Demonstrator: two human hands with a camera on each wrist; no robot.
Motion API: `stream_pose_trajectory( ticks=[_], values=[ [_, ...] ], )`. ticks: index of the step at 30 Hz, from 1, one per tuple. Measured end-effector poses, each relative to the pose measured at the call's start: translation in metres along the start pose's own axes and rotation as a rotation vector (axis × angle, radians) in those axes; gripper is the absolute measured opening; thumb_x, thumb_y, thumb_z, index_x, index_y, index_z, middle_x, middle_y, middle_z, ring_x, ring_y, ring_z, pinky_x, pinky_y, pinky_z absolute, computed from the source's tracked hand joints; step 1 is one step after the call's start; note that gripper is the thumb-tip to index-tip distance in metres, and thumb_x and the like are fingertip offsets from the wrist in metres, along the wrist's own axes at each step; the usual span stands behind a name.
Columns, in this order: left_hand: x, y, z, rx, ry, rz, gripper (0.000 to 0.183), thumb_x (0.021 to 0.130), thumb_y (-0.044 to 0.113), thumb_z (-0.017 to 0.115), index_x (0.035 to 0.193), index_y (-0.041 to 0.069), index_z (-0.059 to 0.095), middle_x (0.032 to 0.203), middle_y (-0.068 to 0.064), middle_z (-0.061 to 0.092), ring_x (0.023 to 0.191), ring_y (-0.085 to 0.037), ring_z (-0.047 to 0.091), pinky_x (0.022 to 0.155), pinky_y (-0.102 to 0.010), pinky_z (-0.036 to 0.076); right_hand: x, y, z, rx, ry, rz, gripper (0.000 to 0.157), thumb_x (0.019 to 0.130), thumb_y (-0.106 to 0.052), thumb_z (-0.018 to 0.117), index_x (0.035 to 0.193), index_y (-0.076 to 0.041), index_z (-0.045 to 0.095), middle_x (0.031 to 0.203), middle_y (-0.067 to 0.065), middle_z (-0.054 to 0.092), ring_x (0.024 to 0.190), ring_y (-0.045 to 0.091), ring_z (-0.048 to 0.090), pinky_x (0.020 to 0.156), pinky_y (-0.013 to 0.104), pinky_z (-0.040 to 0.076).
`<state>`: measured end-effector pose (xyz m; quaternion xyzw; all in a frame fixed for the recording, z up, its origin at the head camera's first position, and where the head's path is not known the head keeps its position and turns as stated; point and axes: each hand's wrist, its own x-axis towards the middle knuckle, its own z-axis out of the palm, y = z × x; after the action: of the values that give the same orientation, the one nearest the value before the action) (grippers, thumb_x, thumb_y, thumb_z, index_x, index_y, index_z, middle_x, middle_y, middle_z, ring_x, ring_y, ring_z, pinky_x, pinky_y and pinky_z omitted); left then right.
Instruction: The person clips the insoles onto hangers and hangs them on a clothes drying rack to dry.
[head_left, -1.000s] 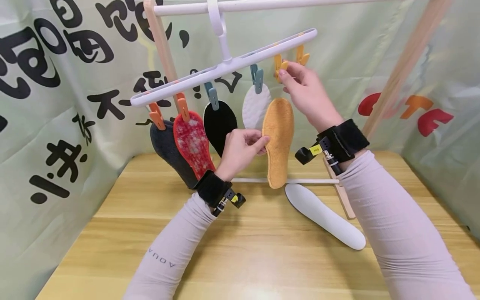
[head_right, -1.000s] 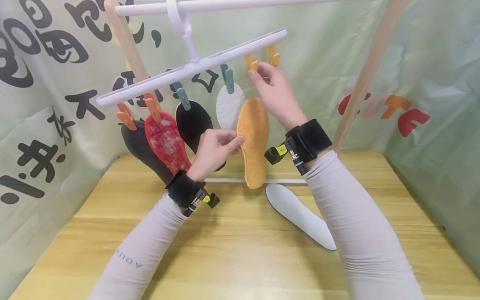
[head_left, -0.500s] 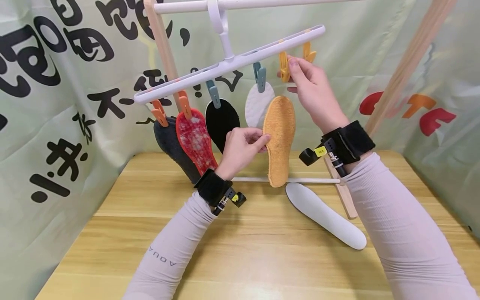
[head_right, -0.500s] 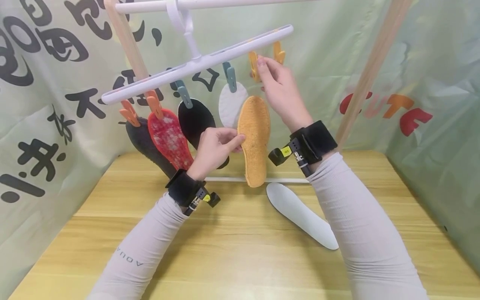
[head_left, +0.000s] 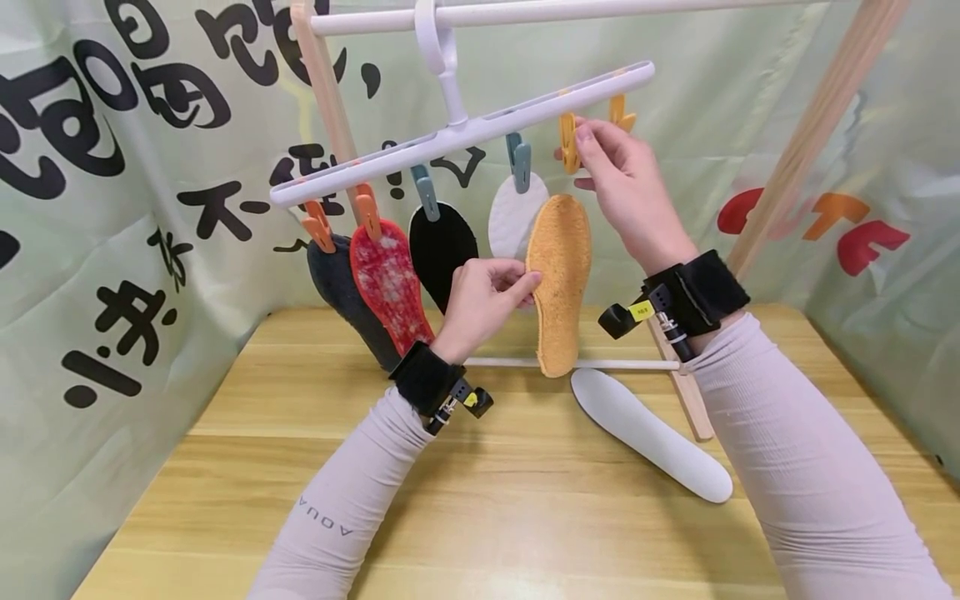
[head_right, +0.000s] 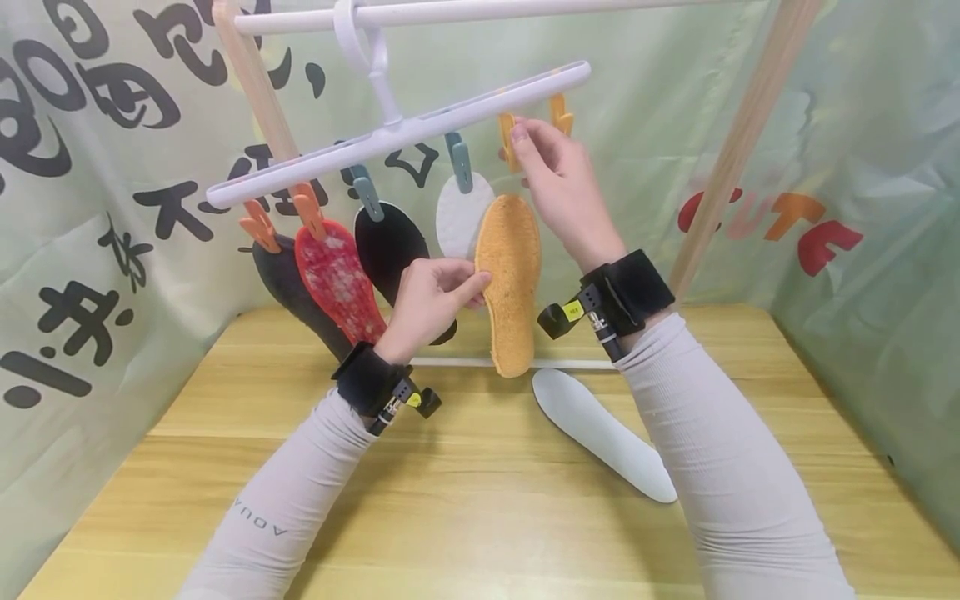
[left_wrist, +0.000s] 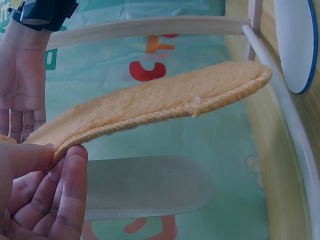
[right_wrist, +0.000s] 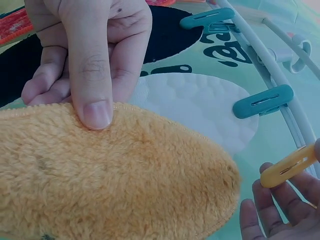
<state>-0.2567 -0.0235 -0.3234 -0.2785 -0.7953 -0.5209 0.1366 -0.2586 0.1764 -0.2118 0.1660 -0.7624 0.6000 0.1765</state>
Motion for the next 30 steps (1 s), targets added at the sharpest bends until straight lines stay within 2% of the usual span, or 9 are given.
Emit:
stream_pose_trajectory(
  ticks=[4,8,12,17,24,30],
  values=[
    [-0.0005,0.0001,0.0005,0.009,0.007,0.011,0.017,0.102,0.024,0.077,0.094,0.01,0.083,0.078,-0.004,0.08,0.072,-0.011,0.076,0.062,-0.023,0.047,-0.0016,0.0013,0.0004,0.019,0.014,-0.025,0.039,0.113,-0.035,0.054,0.143,-0.012,0.065,0.125,0.001,0.071,0.127,0.022,0.061,0.103,0.036,0.053],
    [-0.0008,0.0004,0.0009,0.014,0.008,0.019,0.018,0.102,0.025,0.077,0.093,0.01,0.083,0.076,-0.004,0.079,0.07,-0.011,0.074,0.06,-0.023,0.046,-0.0033,0.0019,0.0003,0.016,0.021,-0.04,0.036,0.112,-0.036,0.057,0.138,-0.013,0.067,0.124,0.002,0.075,0.124,0.018,0.064,0.096,0.031,0.052],
    [-0.001,0.0007,0.0008,0.011,0.012,0.026,0.018,0.102,0.024,0.077,0.093,0.01,0.083,0.076,-0.004,0.078,0.07,-0.014,0.073,0.058,-0.024,0.045,-0.0048,0.0025,0.0001,0.005,0.027,-0.055,0.036,0.111,-0.036,0.059,0.137,-0.013,0.069,0.121,0.001,0.078,0.122,0.016,0.066,0.095,0.03,0.05],
    [-0.0005,0.0008,0.0008,0.005,0.024,0.035,0.017,0.101,0.024,0.078,0.093,0.01,0.084,0.076,-0.004,0.079,0.07,-0.011,0.074,0.058,-0.023,0.046,-0.0047,0.0038,0.0019,0.023,0.039,-0.076,0.035,0.11,-0.034,0.061,0.133,-0.009,0.07,0.115,-0.001,0.08,0.119,0.016,0.068,0.094,0.028,0.049],
    [0.0004,0.0016,0.0018,-0.018,0.029,0.046,0.016,0.101,0.022,0.078,0.096,0.009,0.085,0.079,-0.005,0.081,0.072,-0.01,0.077,0.066,-0.023,0.055,-0.0044,0.0055,0.0051,0.058,0.065,-0.117,0.033,0.109,-0.031,0.064,0.126,-0.004,0.072,0.108,-0.001,0.082,0.115,0.017,0.07,0.095,0.027,0.05],
    [0.0007,0.0032,0.003,-0.029,0.031,0.047,0.016,0.101,0.021,0.078,0.098,0.007,0.085,0.083,-0.006,0.082,0.073,-0.012,0.078,0.068,-0.025,0.059,-0.0052,0.0066,0.006,0.076,0.082,-0.138,0.032,0.108,-0.03,0.065,0.125,-0.004,0.073,0.104,-0.003,0.082,0.114,0.018,0.069,0.094,0.027,0.048]
  ],
)
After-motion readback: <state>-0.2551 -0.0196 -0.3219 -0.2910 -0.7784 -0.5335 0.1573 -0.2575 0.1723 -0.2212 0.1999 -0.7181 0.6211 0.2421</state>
